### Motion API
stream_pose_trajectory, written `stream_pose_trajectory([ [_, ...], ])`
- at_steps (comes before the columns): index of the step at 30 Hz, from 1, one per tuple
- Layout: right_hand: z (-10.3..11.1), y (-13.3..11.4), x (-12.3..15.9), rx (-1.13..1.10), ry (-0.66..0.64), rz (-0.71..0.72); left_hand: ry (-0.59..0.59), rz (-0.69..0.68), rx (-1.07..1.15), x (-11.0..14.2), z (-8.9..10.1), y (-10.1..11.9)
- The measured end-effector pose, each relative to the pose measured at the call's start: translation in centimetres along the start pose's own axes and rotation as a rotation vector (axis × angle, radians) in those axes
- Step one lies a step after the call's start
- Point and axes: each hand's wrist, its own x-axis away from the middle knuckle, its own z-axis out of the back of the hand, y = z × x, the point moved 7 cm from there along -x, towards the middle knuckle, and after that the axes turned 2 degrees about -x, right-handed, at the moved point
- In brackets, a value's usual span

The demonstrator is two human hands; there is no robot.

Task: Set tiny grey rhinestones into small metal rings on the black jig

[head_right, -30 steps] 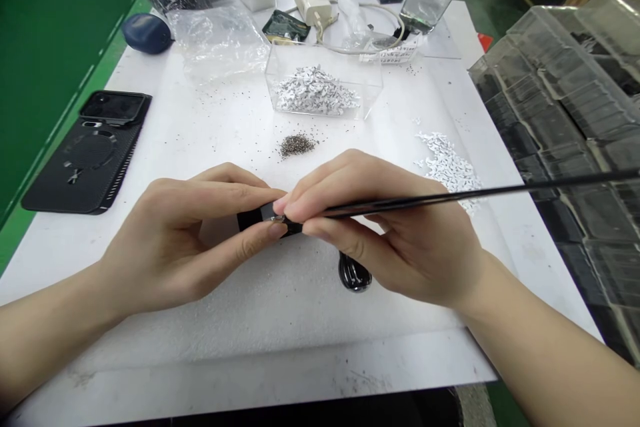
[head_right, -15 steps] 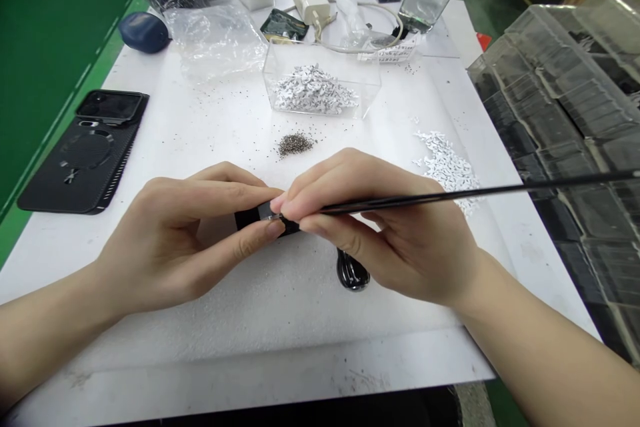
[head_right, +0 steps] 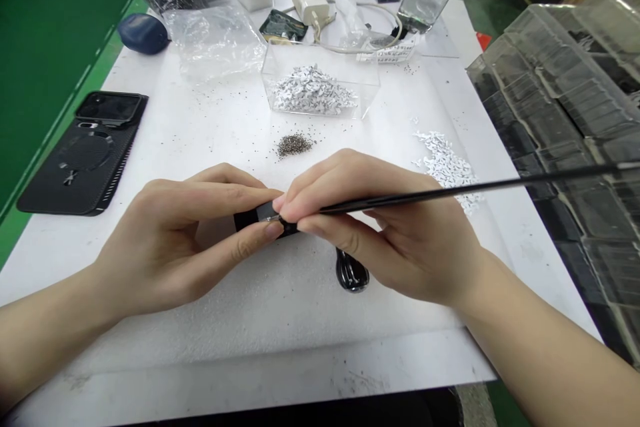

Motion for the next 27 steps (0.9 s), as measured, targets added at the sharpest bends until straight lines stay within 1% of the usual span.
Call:
stream_pose_trajectory([
  [6, 0.1, 0.2, -0.1, -0.012, 0.004, -0.029, -0.004, -0.01, -0.01, 0.0, 0.1, 0.1],
  [11, -0.7, -0.2, -1.5, -0.02, 0.038, 0.053, -0.034, -0.002, -0.035, 0.2, 0.0, -0.1],
  [15, -1.7, 0.0, -2.6, -0.003, 0.039, 0.076, -0.01, -0.015, -0.028, 0.1, -0.1, -0.2],
  [19, -1.3, 0.5, -1.8, 0.016, 0.03, 0.102, 0.008, -0.026, -0.026, 0.0, -0.2, 0.0],
  [24, -0.2, 0.1, -0.4, 0.006, 0.055, 0.263, 0.011, -0.048, -0.027, 0.0, -0.1, 0.3],
  [27, -0.2, 0.1, -0.4, 0.009, 0.048, 0.279, 0.005, -0.043, -0.027, 0.1, -0.1, 0.3],
])
